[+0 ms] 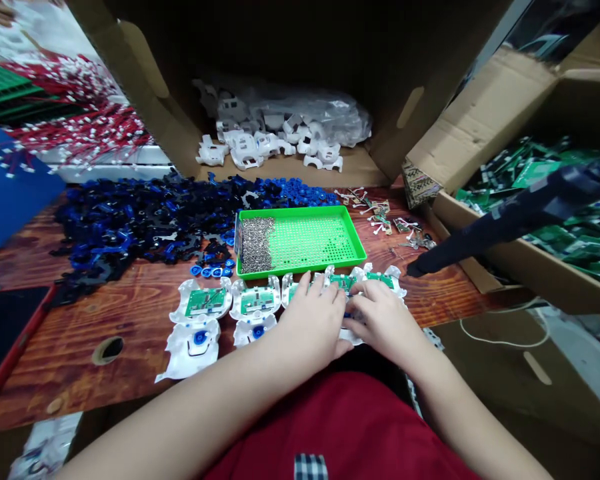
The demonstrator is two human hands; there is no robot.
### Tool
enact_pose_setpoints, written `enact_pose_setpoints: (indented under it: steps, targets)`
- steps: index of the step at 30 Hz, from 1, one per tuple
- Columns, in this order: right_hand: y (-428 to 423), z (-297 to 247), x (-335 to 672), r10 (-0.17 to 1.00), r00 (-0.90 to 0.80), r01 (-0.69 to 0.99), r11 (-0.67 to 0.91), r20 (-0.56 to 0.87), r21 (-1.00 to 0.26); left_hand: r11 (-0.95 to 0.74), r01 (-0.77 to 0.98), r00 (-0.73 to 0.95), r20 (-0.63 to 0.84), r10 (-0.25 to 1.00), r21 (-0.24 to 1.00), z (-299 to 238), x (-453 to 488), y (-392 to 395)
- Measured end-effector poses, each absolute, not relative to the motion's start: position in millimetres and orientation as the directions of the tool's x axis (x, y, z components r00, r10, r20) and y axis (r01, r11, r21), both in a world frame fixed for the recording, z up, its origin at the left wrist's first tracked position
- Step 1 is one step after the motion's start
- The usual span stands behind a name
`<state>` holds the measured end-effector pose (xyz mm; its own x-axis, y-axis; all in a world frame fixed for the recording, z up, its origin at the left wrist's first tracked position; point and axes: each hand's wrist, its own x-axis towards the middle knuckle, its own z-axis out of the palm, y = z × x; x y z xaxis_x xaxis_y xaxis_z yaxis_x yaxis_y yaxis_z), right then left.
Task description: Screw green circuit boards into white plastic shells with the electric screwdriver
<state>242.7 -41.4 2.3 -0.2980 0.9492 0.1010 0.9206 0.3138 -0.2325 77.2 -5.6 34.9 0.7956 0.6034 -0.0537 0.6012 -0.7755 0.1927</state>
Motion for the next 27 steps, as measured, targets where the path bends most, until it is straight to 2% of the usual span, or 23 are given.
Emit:
enact_pose_setpoints:
  steps: [11, 15, 21, 27]
  targets:
    - [-47, 18, 261, 0.926, -0.376, 0.876, 0.365, 0.025, -0.316, -0.76, 0.617, 0.787, -0.146, 0.6, 0.202, 36, 87, -1]
    - [-51, 22, 264, 0.901, -0.434, 0.868, 0.411, -0.024, -0.279, -0.755, 0.624, 0.781, -0.149, 0.606, 0.201, 38, 86, -2]
    - [-57, 22, 262, 0.871, -0.491, 0.853, 0.475, -0.021, -0.216, -0.756, 0.623, 0.782, -0.137, 0.608, 0.202, 36, 85, -3]
    - [-59, 20, 264, 0.873, -0.488, 0.848, 0.474, -0.001, -0.236, -0.759, 0.62, 0.785, -0.132, 0.606, 0.199, 33, 84, -2]
